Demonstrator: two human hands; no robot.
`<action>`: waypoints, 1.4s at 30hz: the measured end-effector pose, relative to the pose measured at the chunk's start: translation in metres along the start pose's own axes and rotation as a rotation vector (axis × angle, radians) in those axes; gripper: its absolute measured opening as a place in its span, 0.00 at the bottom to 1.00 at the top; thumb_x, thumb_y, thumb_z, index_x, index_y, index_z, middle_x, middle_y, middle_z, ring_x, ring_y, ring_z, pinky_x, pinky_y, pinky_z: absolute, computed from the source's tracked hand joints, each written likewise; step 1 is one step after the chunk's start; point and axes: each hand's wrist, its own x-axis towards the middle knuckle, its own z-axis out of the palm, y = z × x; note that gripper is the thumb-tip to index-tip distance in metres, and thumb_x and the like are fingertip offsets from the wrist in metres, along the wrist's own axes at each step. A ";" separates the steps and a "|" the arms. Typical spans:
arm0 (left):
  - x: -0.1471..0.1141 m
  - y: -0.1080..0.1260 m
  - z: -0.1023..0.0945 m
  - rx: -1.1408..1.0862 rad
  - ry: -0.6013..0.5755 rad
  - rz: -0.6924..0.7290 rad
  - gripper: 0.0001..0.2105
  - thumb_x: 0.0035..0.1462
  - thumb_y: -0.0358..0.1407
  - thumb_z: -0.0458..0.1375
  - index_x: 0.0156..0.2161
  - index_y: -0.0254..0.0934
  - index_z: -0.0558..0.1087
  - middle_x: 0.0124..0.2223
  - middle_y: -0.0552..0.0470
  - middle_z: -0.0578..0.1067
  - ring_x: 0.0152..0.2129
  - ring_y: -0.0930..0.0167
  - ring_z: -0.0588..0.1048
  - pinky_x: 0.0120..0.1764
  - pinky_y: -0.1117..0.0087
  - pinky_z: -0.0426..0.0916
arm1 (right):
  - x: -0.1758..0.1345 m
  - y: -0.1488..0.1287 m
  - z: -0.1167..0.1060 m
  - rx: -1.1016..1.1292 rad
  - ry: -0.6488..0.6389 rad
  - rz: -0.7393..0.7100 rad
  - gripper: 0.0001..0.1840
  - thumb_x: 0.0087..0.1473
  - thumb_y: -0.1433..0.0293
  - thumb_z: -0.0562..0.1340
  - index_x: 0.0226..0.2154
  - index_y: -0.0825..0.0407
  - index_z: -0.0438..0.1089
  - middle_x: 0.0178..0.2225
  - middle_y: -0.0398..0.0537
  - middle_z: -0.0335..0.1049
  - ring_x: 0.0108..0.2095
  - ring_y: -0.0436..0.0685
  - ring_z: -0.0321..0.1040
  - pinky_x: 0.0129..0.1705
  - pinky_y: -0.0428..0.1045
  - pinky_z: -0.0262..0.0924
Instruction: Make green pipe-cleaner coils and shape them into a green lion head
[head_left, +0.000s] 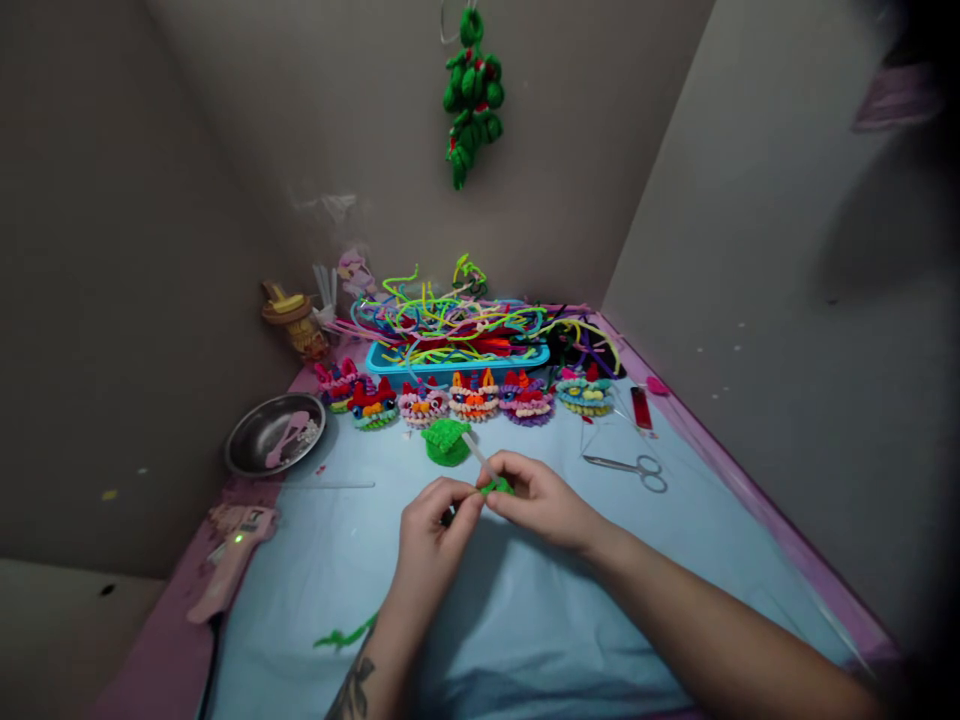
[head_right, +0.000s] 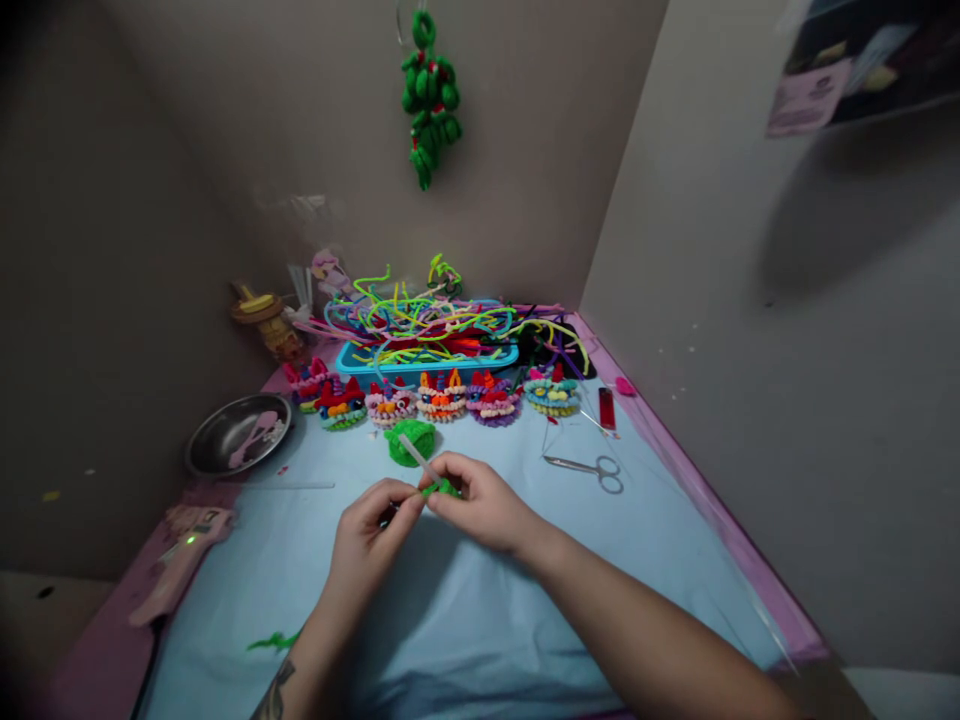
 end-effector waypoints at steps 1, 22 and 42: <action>-0.001 -0.001 0.000 0.009 0.000 0.018 0.06 0.57 0.32 0.56 0.29 0.35 0.72 0.27 0.53 0.73 0.24 0.74 0.70 0.28 0.75 0.63 | 0.000 -0.001 0.000 -0.042 0.005 0.005 0.06 0.49 0.71 0.61 0.33 0.52 0.65 0.29 0.41 0.62 0.31 0.50 0.58 0.33 0.46 0.53; 0.005 -0.002 0.005 -0.508 -0.051 -0.557 0.10 0.48 0.40 0.60 0.25 0.34 0.71 0.17 0.60 0.62 0.16 0.78 0.57 0.21 0.76 0.52 | -0.005 0.003 0.005 -0.470 0.134 -0.208 0.09 0.51 0.74 0.62 0.37 0.50 0.64 0.33 0.42 0.63 0.35 0.52 0.62 0.38 0.47 0.58; 0.001 0.005 0.009 -0.198 -0.014 -0.266 0.08 0.53 0.36 0.57 0.26 0.35 0.72 0.25 0.53 0.71 0.24 0.73 0.67 0.28 0.74 0.60 | -0.007 0.006 0.006 -0.642 0.191 -0.428 0.06 0.58 0.77 0.51 0.33 0.50 0.58 0.38 0.51 0.62 0.41 0.56 0.63 0.43 0.53 0.61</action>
